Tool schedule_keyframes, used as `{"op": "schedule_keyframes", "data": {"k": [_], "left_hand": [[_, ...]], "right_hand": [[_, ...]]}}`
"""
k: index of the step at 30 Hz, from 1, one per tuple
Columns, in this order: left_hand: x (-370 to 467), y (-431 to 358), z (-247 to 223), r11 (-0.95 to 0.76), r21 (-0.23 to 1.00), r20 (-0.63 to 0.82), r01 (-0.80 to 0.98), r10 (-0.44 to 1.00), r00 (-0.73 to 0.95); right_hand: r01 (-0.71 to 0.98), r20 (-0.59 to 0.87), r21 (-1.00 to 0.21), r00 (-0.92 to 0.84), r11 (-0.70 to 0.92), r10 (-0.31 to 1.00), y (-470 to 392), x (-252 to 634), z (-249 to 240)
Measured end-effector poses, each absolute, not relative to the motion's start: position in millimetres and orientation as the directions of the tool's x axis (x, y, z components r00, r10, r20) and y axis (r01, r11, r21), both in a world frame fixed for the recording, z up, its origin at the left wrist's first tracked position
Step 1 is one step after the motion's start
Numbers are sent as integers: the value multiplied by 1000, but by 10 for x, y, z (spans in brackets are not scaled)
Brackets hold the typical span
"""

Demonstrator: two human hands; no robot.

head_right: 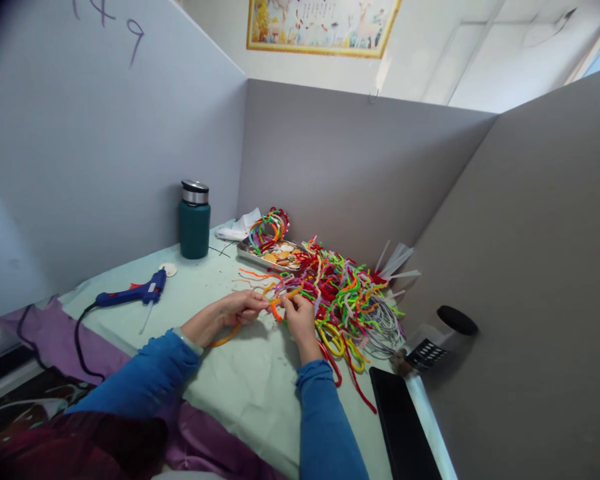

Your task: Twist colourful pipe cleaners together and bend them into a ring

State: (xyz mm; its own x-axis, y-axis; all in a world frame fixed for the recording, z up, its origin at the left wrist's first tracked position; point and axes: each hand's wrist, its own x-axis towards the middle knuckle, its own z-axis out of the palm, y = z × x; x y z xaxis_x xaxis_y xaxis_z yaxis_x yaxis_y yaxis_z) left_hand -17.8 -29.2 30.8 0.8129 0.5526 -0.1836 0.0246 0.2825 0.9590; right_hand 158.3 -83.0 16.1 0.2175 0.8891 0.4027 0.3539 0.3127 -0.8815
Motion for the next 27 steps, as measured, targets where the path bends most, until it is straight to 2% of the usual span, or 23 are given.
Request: {"op": "schedule_keyframes", "data": {"k": [3,5,9,13,16,20,24,27], "left_hand": [[-157,-330,305,259,952,-269,163,459,847],[-138,-343,300,242,961,-243,135,503,829],[-113,-348,297,189,982,-101,-28,640,762],[-91,-350,279,80,995,-21,-52,715,699],[-59,-324,231,-55,998,35,13,784,620],[-10,-265,154,-199,975,110,95,814,571],[21,-258,136,-227,968,136,105,829,542],[15,-284,168,-185,977,107,104,853,511]], "right_hand": [[229,396,-908,192,351,898,-843,1566,182],[151,406,-912,184,382,895,-855,1562,202],[53,373,-925,308,376,875,-854,1614,222],[-19,286,-951,332,310,899,-831,1620,207],[18,259,-964,279,265,925,-817,1570,183],[190,310,-946,292,263,905,-797,1542,149],[177,316,-947,362,268,877,-788,1536,132],[155,358,-933,315,324,879,-808,1485,142]]}}
